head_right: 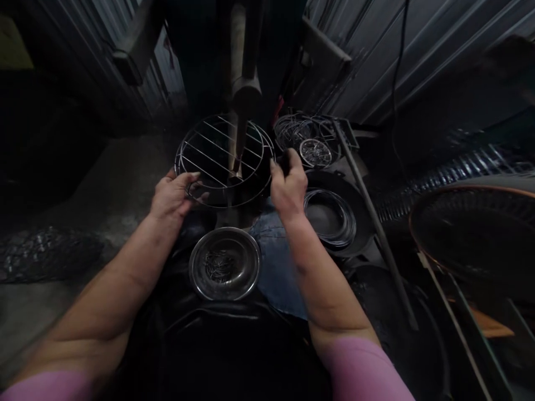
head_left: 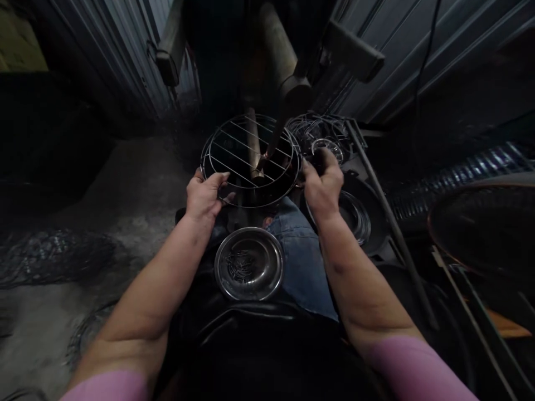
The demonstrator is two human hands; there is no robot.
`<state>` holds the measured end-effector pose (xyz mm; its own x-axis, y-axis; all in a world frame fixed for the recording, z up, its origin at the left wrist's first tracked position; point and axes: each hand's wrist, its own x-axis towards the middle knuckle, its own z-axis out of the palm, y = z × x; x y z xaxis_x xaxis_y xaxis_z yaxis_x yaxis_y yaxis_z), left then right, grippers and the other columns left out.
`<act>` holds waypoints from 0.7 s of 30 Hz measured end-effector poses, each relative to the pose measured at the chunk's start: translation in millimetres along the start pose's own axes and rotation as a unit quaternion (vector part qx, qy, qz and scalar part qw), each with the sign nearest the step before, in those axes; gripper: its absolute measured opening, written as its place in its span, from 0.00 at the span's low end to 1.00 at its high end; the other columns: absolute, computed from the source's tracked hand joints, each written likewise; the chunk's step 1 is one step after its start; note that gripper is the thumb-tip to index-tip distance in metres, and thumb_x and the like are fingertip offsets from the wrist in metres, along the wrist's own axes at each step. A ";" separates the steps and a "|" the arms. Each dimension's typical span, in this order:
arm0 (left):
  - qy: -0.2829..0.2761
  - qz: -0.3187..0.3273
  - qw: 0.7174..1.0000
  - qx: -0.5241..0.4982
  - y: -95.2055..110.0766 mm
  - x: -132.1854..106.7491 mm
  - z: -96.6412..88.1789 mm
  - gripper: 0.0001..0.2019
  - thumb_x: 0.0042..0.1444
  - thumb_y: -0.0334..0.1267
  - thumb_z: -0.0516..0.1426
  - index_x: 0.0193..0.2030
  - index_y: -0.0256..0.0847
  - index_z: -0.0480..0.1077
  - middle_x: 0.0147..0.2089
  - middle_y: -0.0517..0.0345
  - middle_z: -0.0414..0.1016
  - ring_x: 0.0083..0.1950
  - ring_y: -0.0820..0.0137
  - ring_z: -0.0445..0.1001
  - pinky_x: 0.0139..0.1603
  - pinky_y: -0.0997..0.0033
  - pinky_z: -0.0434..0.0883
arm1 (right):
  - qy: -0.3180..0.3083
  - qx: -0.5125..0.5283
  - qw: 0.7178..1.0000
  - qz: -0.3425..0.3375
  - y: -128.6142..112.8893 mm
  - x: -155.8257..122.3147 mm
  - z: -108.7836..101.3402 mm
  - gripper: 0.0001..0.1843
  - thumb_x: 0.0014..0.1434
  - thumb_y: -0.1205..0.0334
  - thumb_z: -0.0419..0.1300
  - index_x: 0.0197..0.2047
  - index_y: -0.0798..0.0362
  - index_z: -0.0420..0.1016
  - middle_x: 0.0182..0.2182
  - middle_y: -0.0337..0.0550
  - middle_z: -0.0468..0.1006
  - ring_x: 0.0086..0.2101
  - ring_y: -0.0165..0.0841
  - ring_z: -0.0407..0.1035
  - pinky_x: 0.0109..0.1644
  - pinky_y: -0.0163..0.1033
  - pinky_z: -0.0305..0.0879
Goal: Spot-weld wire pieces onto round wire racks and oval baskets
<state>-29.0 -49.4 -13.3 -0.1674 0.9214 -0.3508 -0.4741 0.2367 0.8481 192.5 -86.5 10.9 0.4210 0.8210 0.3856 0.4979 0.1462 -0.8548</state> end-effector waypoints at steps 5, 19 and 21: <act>0.003 -0.013 0.999 -0.041 -4.3 -6.3 -1.0 0.23 0.31 0.33 0.67 0.35 0.42 0.62 0.29 0.65 0.66 0.31 0.74 0.68 0.38 0.58 0.73 | -0.217 -0.162 0.962 -0.024 13.2 -100.2 -0.2 0.13 0.60 0.60 0.54 0.44 0.53 0.77 0.39 0.48 0.79 0.41 0.39 0.73 0.50 0.44 0.67; 0.010 0.015 0.999 -0.048 -4.0 -5.1 -5.1 0.24 0.30 0.34 0.67 0.35 0.43 0.60 0.27 0.67 0.65 0.28 0.77 0.65 0.33 0.69 0.70 | -0.526 -0.399 0.751 -0.001 35.4 -149.8 34.4 0.13 0.56 0.66 0.55 0.43 0.55 0.77 0.44 0.51 0.76 0.43 0.39 0.73 0.44 0.37 0.66; 0.011 0.014 0.999 -0.050 -5.8 -3.6 -3.8 0.24 0.30 0.33 0.66 0.35 0.43 0.60 0.26 0.68 0.65 0.27 0.76 0.65 0.31 0.71 0.69 | -0.530 -0.395 0.750 -0.001 33.3 -158.5 37.6 0.15 0.56 0.65 0.56 0.46 0.55 0.76 0.47 0.52 0.75 0.41 0.39 0.74 0.42 0.38 0.67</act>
<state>-29.0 -55.2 -18.4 -0.2009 0.9196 -0.3377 -0.5533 0.1780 0.8137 113.8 -191.0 -91.7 -0.2118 0.8596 -0.4650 0.9680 0.1189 -0.2212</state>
